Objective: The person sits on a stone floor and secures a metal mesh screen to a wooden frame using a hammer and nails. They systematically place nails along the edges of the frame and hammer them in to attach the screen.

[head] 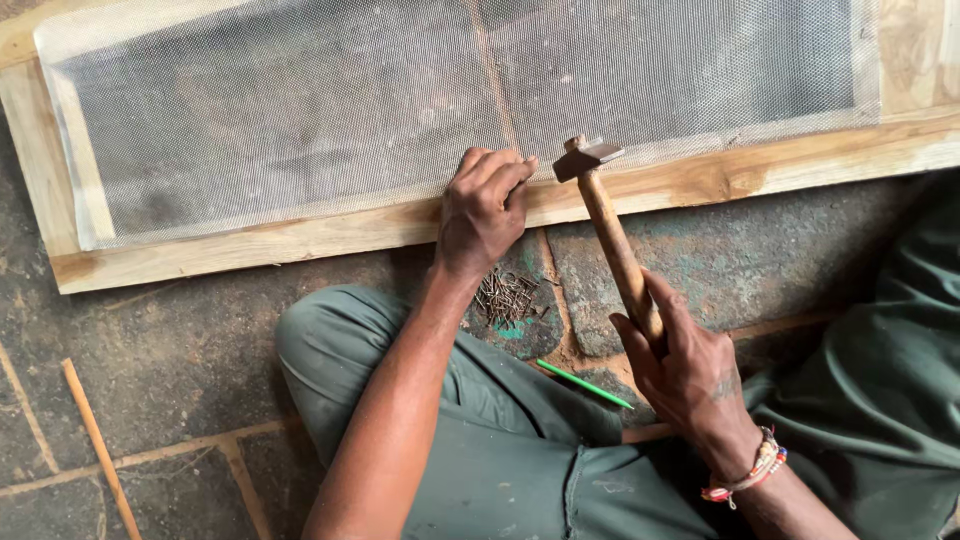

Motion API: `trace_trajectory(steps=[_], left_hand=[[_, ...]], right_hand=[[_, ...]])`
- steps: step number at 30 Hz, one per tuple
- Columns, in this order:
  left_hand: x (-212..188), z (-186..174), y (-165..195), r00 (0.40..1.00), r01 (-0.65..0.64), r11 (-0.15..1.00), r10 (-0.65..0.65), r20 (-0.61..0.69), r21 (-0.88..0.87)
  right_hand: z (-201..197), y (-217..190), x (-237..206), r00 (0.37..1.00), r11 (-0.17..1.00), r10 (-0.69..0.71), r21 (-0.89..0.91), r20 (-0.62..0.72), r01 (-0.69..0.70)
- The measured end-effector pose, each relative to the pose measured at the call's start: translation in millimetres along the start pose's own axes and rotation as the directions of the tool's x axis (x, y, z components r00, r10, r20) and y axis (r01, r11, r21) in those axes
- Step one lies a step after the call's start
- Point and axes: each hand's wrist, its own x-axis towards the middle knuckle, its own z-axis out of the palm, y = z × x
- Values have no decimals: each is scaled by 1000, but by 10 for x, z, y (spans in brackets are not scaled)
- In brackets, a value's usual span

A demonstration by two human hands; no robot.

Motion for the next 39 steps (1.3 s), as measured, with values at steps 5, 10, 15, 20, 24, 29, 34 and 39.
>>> trace_trajectory(steps=[5,10,15,20,24,29,34,39], left_hand=[[31,-139,-48,997,76,996,-75,-15,39],[44,-170,-26,985,124,987,-135,-107,-104],[31,-48,8,992,114,986,-119,-36,-120],[9,-41,-11,991,135,985,-137,-10,-106],[-7,-50,-8,987,160,980,-161,-2,-116],[1,-27,0,997,72,996,-73,-4,-58],[10,-5,11,995,93,995,-93,23,-40],[-12,3,23,997,55,991,-61,-47,-120]], right_hand=[[28,-6,1,997,998,-68,-3,-33,68],[55,-6,18,999,999,40,-31,19,-39],[83,-10,26,1000,1000,-19,-13,-12,19],[97,-11,28,1000,1000,16,-18,-3,-16],[81,-8,28,1000,1000,-11,-13,1,11],[66,-38,37,999,999,-32,-22,5,32],[26,-122,34,998,998,-62,-16,-20,61],[10,-214,92,978,981,-194,-14,-72,194]])
